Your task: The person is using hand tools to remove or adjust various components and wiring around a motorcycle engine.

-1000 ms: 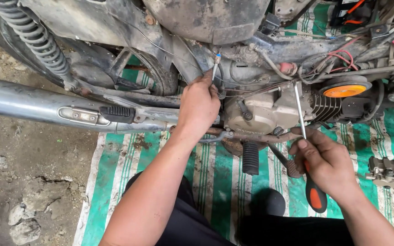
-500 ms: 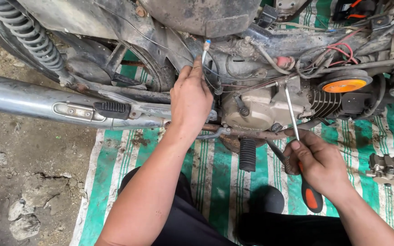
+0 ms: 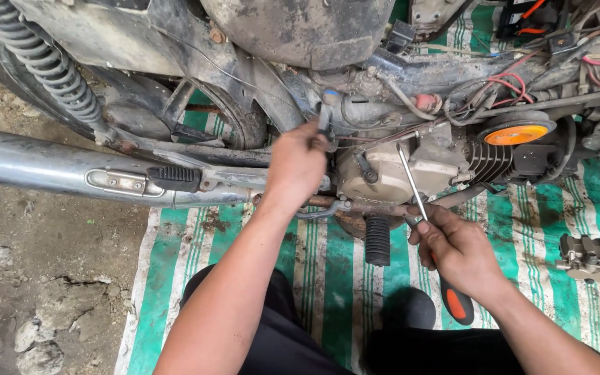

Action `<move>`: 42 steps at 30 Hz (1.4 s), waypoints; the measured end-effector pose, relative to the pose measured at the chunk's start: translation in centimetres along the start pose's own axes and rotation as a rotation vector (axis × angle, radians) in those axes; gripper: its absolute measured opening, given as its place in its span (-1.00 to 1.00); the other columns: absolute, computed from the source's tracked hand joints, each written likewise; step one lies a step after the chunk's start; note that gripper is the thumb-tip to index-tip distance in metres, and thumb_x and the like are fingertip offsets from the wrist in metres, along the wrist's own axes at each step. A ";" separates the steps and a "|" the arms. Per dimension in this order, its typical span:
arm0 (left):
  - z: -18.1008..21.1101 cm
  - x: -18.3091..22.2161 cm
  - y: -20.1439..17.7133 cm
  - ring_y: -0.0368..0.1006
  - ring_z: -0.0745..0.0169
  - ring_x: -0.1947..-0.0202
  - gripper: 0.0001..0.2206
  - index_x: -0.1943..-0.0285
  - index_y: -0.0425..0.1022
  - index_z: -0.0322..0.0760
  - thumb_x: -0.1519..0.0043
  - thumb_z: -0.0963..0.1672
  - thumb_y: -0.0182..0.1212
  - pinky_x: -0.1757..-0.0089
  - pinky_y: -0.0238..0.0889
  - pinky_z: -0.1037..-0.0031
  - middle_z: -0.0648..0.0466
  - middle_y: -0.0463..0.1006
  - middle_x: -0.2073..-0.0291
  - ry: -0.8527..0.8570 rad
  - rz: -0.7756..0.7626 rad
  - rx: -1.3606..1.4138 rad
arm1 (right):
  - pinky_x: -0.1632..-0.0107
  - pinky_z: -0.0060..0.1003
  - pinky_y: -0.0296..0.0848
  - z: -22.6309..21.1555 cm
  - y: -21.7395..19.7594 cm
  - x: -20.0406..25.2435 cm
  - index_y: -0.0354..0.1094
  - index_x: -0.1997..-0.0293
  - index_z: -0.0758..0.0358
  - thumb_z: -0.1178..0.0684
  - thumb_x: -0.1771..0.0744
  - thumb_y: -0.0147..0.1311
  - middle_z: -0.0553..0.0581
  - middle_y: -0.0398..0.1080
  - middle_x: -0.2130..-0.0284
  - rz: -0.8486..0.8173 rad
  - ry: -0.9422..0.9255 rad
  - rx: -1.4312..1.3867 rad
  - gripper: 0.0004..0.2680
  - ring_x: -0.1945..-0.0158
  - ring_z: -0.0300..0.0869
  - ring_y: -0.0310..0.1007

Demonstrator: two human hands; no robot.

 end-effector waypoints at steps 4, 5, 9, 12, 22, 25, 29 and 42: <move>-0.9 0.0 -1.2 0.59 0.22 0.58 -0.60 -0.43 0.52 -0.42 -0.40 -0.20 0.09 0.57 0.50 0.33 -0.15 0.70 0.24 -0.128 0.104 0.321 | 0.45 -0.04 0.56 1.1 -0.2 0.1 0.55 -0.18 0.50 0.19 -0.45 -0.02 0.30 0.66 0.57 0.003 0.030 -0.041 -0.75 0.70 -0.02 0.59; -0.5 0.2 -0.5 0.49 0.24 0.65 -0.59 -0.44 0.47 -0.58 -0.39 -0.26 0.08 0.67 0.44 0.42 -0.20 0.61 0.29 -0.144 0.089 0.510 | 0.46 -0.04 0.56 1.1 -0.3 0.1 0.55 -0.19 0.51 0.19 -0.45 -0.03 0.32 0.66 0.56 0.006 0.037 -0.047 -0.75 0.70 -0.01 0.58; 0.6 0.7 2.2 0.43 0.32 0.62 -0.55 -0.51 0.33 -0.68 -0.42 -0.28 0.02 0.67 0.40 0.48 -0.17 0.52 0.31 -0.190 -0.035 0.691 | 0.45 -0.04 0.55 1.2 0.5 -0.3 0.59 -0.12 0.44 0.14 -0.45 0.00 0.24 0.61 0.68 -0.016 0.039 -0.030 -0.76 0.73 -0.01 0.58; 1.0 1.1 0.5 0.44 0.34 0.59 -0.55 -0.54 0.30 -0.68 -0.44 -0.28 0.00 0.64 0.42 0.53 -0.13 0.51 0.28 -0.186 -0.003 0.684 | 0.44 -0.02 0.56 1.5 0.5 -0.2 0.59 -0.13 0.43 0.15 -0.44 0.01 0.25 0.64 0.65 -0.025 0.035 -0.025 -0.77 0.72 -0.01 0.60; 0.2 0.6 1.2 0.43 0.28 0.57 -0.53 -0.55 0.28 -0.68 -0.42 -0.29 -0.02 0.64 0.39 0.45 -0.10 0.47 0.30 -0.233 -0.029 0.864 | 0.48 -0.06 0.57 2.8 0.7 0.2 0.61 -0.10 0.43 0.14 -0.44 0.02 0.26 0.62 0.71 -0.037 0.057 -0.046 -0.77 0.73 0.00 0.60; -0.8 0.4 0.5 0.40 0.30 0.57 -0.56 -0.53 0.35 -0.60 -0.44 -0.28 -0.01 0.61 0.31 0.49 -0.08 0.52 0.26 -0.278 0.025 0.927 | 0.50 -0.14 0.48 3.5 0.1 0.4 0.58 -0.17 0.43 0.19 -0.44 0.00 0.24 0.60 0.56 -0.033 0.163 -0.096 -0.76 0.67 -0.03 0.52; 0.0 1.1 4.1 0.35 0.33 0.58 -0.59 -0.47 0.48 -0.49 -0.42 -0.29 0.03 0.58 0.21 0.53 -0.06 0.56 0.27 -0.380 -0.123 0.895 | 0.51 -0.21 0.39 3.9 0.5 0.5 0.54 -0.26 0.42 0.22 -0.45 0.00 0.21 0.59 0.42 -0.036 0.269 -0.141 -0.74 0.60 -0.08 0.47; -0.1 5.9 6.2 0.47 0.19 0.60 -0.61 -0.45 0.46 -0.63 -0.44 -0.28 0.02 0.62 0.37 0.40 -0.17 0.49 0.30 -0.287 -0.120 0.797 | 0.43 -0.08 0.52 2.5 0.8 0.1 0.60 -0.03 0.56 0.26 -0.37 -0.07 0.32 0.60 0.58 0.041 0.082 -0.222 -0.74 0.63 -0.04 0.54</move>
Point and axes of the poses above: each hand's wrist, its own x-axis away from the middle knuckle, its own y-axis out of the palm, z = x × y, the point moved 10 cm from there along -x, towards the middle knuckle
